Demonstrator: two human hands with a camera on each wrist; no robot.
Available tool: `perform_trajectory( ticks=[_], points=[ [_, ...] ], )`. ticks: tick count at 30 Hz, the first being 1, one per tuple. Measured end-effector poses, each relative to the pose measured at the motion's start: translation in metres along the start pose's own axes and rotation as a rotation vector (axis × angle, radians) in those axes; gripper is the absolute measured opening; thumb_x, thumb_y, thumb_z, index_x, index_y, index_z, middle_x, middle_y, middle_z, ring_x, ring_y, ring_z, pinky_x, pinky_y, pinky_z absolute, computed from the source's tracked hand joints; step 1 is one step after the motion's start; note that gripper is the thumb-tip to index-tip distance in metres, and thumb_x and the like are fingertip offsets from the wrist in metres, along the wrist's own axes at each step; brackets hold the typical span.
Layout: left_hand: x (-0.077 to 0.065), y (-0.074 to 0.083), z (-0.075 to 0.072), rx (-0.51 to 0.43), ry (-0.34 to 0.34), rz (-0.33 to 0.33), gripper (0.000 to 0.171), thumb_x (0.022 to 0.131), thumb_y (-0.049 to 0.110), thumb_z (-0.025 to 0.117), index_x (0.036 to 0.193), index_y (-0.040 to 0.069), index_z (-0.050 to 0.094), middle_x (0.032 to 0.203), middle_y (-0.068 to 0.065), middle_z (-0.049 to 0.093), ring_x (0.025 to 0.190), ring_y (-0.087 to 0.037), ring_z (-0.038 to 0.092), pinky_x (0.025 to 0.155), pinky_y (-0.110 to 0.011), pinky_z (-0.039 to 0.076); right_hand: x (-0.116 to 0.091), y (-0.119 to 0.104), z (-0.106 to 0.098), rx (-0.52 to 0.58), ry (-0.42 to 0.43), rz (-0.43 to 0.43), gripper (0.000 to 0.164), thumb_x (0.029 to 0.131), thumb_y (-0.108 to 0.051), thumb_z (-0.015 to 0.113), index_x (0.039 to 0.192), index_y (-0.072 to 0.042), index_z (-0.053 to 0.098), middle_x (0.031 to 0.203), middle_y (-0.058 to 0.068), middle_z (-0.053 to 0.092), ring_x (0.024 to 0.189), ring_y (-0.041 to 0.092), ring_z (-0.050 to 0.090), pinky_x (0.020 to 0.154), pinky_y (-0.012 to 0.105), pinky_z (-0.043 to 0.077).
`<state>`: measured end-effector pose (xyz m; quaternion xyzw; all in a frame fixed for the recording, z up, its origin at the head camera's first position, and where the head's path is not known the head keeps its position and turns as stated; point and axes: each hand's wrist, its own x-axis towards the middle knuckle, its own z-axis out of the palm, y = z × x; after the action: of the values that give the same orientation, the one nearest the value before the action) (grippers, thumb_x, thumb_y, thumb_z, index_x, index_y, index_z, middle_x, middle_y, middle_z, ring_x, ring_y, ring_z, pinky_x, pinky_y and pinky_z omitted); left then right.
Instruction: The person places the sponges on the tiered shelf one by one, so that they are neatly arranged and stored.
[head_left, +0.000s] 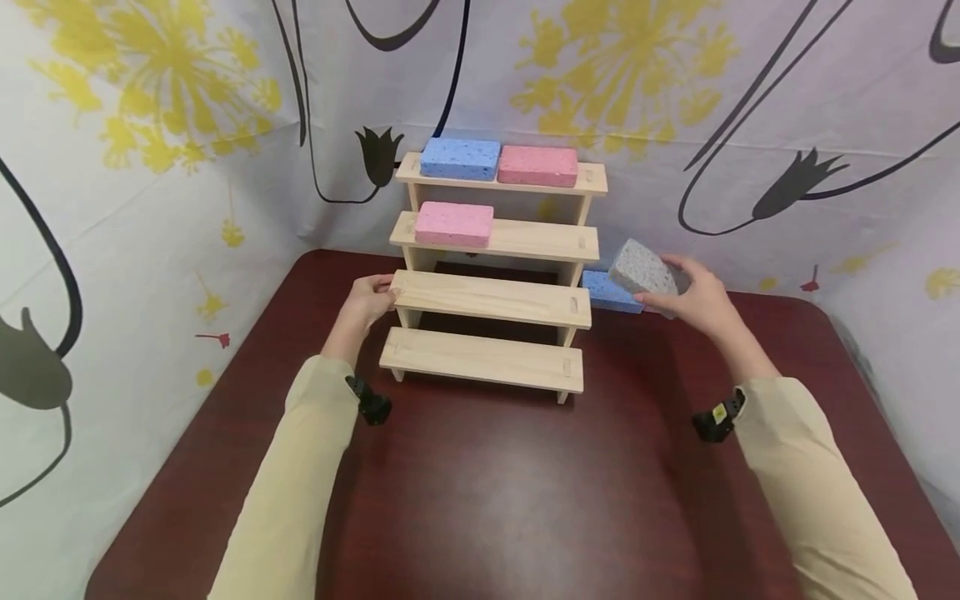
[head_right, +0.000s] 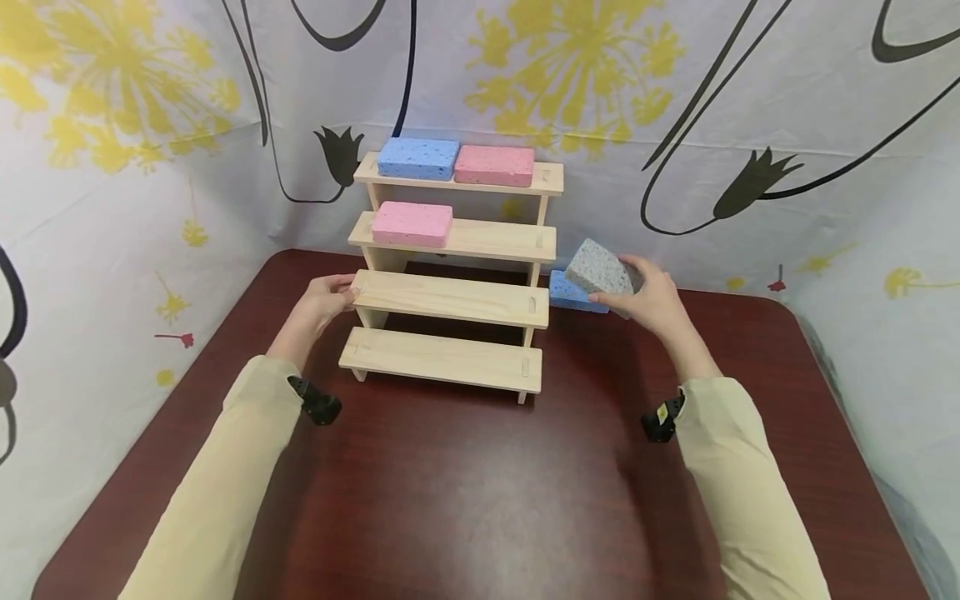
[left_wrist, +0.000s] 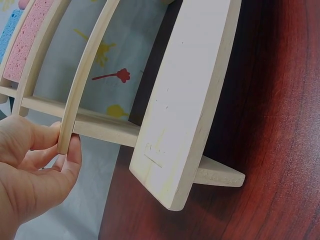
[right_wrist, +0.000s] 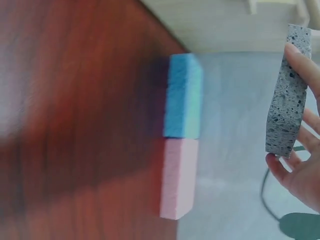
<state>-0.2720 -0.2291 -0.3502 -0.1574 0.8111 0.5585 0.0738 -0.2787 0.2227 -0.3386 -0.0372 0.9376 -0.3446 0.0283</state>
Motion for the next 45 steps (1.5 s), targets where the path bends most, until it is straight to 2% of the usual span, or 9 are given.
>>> perform_trajectory(
  ticks=[5,10,15,20,23,28,38,45],
  points=[
    [-0.002,-0.001,-0.001,-0.006,0.003,-0.019,0.044,0.094,0.004,0.044,0.137,0.000,0.038,0.132,-0.023,0.047,0.106,-0.025,0.052,0.098,-0.036,0.045,0.000,-0.022,-0.007,0.083,0.069,-0.017,0.094,0.073,-0.051,0.070,0.146,-0.016,0.021,0.139,0.022,0.034,0.113,0.036,0.040,0.084,0.053,0.045],
    [-0.002,-0.001,0.000,-0.002,0.002,-0.017,0.044,0.094,0.004,0.044,0.137,-0.001,0.038,0.132,-0.022,0.047,0.105,-0.024,0.052,0.096,-0.034,0.047,0.000,-0.048,-0.005,0.141,0.108,-0.070,0.090,0.074,-0.046,0.071,0.145,-0.020,0.022,0.145,0.015,0.031,0.120,0.033,0.037,0.092,0.054,0.038],
    [0.000,0.000,0.000,-0.007,0.004,-0.003,0.044,0.093,0.003,0.044,0.137,-0.001,0.038,0.131,-0.023,0.047,0.103,-0.023,0.053,0.094,-0.032,0.048,0.008,-0.075,0.003,0.086,0.100,-0.185,0.085,0.074,-0.045,0.072,0.143,-0.020,0.030,0.142,0.015,0.035,0.121,0.035,0.035,0.093,0.055,0.034],
    [0.001,0.000,-0.002,-0.009,0.007,-0.002,0.044,0.093,0.003,0.044,0.137,-0.002,0.037,0.132,-0.022,0.047,0.105,-0.024,0.052,0.095,-0.033,0.047,0.024,-0.096,0.014,-0.035,0.073,-0.324,0.077,0.075,-0.040,0.072,0.140,-0.014,0.038,0.142,0.017,0.038,0.129,0.039,0.030,0.104,0.057,0.025],
    [0.001,0.000,-0.001,-0.012,0.010,-0.001,0.044,0.094,0.003,0.043,0.137,-0.002,0.038,0.133,-0.021,0.047,0.105,-0.024,0.052,0.096,-0.034,0.047,0.033,-0.106,0.019,-0.077,0.049,-0.369,0.073,0.076,-0.038,0.073,0.137,-0.013,0.043,0.142,0.019,0.037,0.130,0.040,0.028,0.108,0.056,0.020],
    [0.000,0.000,0.000,-0.026,0.009,-0.004,0.044,0.094,0.004,0.044,0.137,-0.001,0.038,0.133,-0.022,0.047,0.105,-0.025,0.052,0.098,-0.038,0.045,0.047,-0.119,0.028,-0.120,-0.006,-0.363,0.071,0.077,-0.039,0.072,0.137,-0.014,0.044,0.144,0.018,0.035,0.134,0.040,0.024,0.111,0.057,0.016],
    [-0.002,-0.002,-0.001,0.000,0.010,-0.027,0.044,0.095,0.007,0.044,0.138,0.002,0.038,0.133,-0.019,0.047,0.103,-0.022,0.053,0.096,-0.035,0.047,0.069,-0.138,0.041,-0.171,-0.112,-0.362,0.069,0.079,-0.035,0.070,0.138,-0.011,0.042,0.142,0.018,0.038,0.130,0.037,0.034,0.104,0.052,0.033],
    [-0.003,-0.001,0.000,-0.006,0.002,-0.024,0.044,0.094,0.006,0.044,0.138,0.002,0.038,0.133,-0.019,0.047,0.107,-0.024,0.052,0.096,-0.035,0.047,0.073,-0.142,0.046,-0.158,-0.162,-0.378,0.066,0.080,-0.029,0.070,0.136,-0.007,0.043,0.137,0.017,0.045,0.128,0.035,0.037,0.104,0.051,0.035]
  ],
)
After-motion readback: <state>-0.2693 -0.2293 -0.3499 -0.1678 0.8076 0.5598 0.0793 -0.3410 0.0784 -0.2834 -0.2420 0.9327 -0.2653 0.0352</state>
